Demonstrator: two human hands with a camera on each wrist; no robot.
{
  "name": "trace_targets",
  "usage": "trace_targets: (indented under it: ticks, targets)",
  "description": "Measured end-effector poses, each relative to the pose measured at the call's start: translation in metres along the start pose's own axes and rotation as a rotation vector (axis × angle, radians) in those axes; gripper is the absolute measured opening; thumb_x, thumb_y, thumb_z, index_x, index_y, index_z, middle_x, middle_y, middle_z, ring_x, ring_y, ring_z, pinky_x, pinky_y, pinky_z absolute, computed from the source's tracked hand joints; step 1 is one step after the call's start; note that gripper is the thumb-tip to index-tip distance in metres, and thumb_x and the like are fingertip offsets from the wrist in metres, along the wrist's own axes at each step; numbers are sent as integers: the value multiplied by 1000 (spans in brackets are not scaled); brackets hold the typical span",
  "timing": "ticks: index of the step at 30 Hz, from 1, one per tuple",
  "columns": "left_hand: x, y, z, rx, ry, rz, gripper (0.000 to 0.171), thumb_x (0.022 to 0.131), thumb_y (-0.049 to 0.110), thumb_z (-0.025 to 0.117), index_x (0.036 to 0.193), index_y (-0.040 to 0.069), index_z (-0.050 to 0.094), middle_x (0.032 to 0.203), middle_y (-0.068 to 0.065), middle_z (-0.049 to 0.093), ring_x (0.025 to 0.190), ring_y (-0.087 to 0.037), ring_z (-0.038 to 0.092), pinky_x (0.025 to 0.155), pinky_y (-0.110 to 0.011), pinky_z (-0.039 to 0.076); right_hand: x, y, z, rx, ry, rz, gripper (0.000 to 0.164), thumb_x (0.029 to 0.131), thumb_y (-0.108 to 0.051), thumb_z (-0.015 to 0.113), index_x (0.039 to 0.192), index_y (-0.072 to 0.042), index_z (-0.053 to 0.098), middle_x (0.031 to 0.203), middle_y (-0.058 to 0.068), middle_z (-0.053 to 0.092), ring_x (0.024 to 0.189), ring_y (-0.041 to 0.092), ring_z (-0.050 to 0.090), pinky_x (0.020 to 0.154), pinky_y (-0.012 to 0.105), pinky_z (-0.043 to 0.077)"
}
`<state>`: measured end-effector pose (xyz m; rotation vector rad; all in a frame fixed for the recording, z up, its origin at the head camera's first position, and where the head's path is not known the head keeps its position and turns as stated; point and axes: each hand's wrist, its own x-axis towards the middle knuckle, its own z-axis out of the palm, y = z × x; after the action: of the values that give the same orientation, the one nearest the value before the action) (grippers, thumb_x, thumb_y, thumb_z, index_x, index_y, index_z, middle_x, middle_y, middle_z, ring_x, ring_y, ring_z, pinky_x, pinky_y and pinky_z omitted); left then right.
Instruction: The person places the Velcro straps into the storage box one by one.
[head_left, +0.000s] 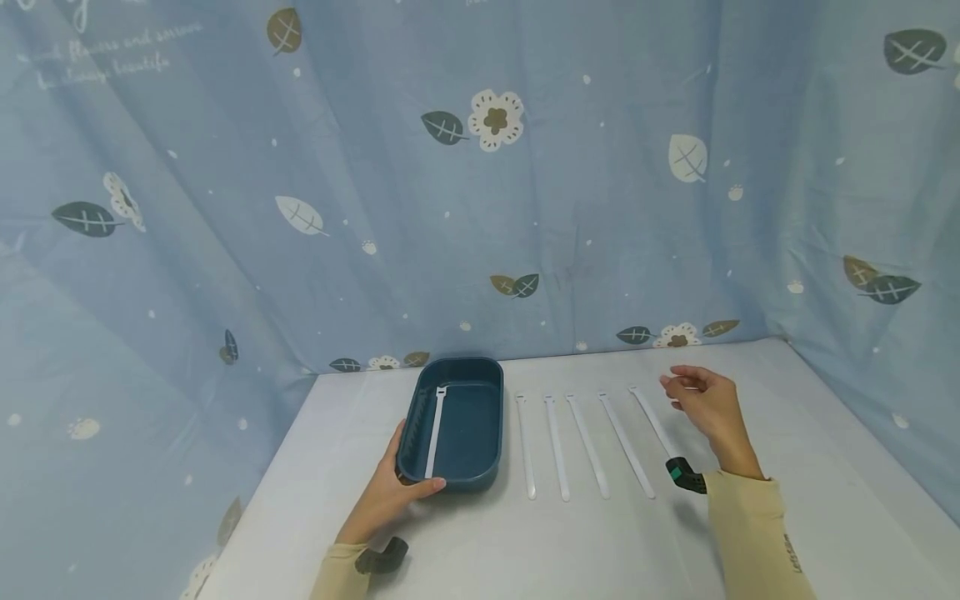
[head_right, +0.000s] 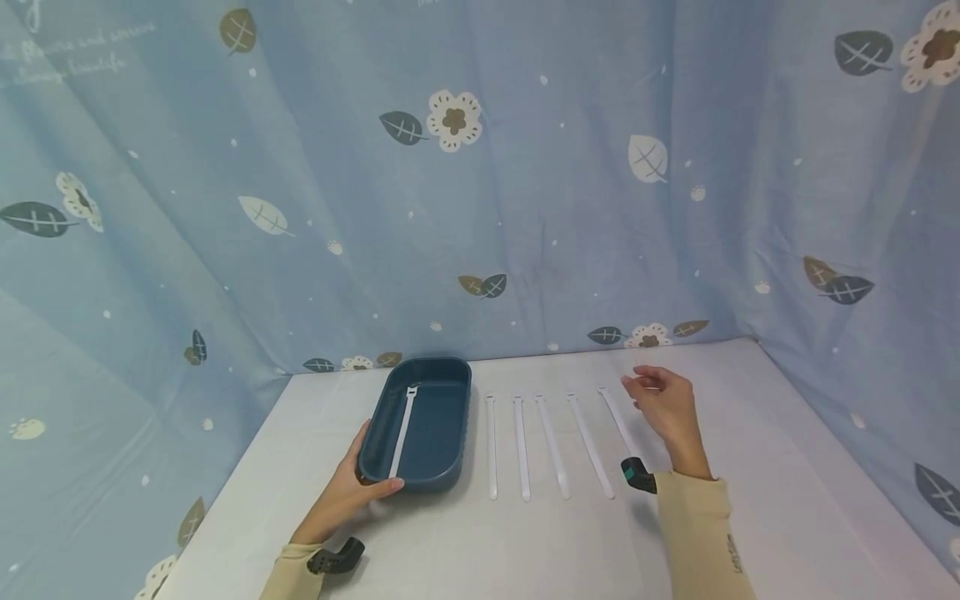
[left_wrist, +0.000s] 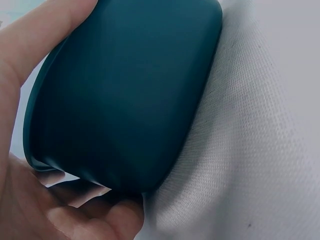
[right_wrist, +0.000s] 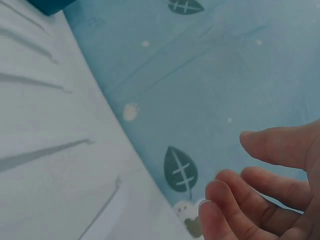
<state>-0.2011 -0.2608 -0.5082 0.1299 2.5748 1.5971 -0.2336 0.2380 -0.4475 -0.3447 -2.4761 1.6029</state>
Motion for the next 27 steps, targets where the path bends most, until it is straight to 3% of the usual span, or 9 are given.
trace_targets:
  ticks: [10,15,23,27]
  targets:
    - [0,-1,1,-17,-6,9,121,82,30,88,168,23,3,175,-15,13,155,-46,30,119,-66,35,5,18,4,-51,-10,65,53,104,-32,63,140,6,56,119,22,67,95,22,71,71,16,58]
    - [0,0,1,-13,-1,4,121,82,31,88,168,25,4,175,-14,13,156,-46,29,120,-67,33,8,24,5,-52,-25,92,53,104,-31,63,141,7,55,117,20,67,101,29,70,73,19,59]
    - [0,0,1,-5,1,-2,121,81,31,88,168,24,4,175,-14,13,156,-46,27,121,-67,31,10,35,3,-61,-67,96,57,103,-33,63,141,8,54,112,16,69,89,18,70,72,21,59]
    - [1,-1,1,-18,-1,1,121,82,30,88,168,25,4,175,-14,13,155,-46,29,120,-66,34,12,39,3,-68,-83,107,57,103,-33,63,141,9,54,112,16,69,89,18,69,72,22,58]
